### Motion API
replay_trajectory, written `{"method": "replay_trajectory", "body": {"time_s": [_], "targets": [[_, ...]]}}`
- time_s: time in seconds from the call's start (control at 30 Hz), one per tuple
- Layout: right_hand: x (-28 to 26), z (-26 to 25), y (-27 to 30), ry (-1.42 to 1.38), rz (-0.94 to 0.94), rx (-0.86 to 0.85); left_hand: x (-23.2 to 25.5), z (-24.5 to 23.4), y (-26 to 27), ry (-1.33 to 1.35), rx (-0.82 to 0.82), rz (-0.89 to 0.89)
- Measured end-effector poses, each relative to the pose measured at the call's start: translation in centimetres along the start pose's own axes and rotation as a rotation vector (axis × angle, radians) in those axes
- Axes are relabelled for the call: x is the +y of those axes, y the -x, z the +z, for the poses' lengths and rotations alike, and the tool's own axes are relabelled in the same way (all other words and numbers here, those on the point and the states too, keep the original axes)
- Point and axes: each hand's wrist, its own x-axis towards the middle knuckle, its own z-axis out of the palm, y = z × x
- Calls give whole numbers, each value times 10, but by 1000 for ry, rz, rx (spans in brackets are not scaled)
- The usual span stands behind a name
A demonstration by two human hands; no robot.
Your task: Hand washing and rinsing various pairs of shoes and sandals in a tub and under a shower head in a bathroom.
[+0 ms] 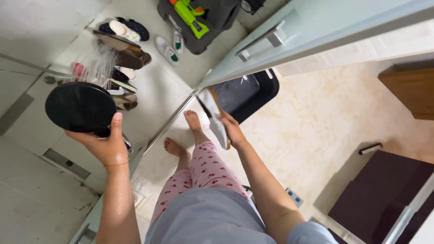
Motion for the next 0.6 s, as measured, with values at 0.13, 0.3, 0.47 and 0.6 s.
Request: {"method": "replay_trajectory", "body": {"time_s": [0.13, 0.3, 0.47, 0.6], "targets": [[40, -85, -24, -122, 276, 109, -3, 2, 3, -9, -30, -2], [52, -132, -43, -6, 444, 464, -13, 1, 5, 11, -30, -38], [80, -84, -84, 217, 321, 386, -27, -4, 9, 15, -4, -89], [72, 4, -119, 371, 181, 65, -11, 5, 4, 91, 23, -255]]}}
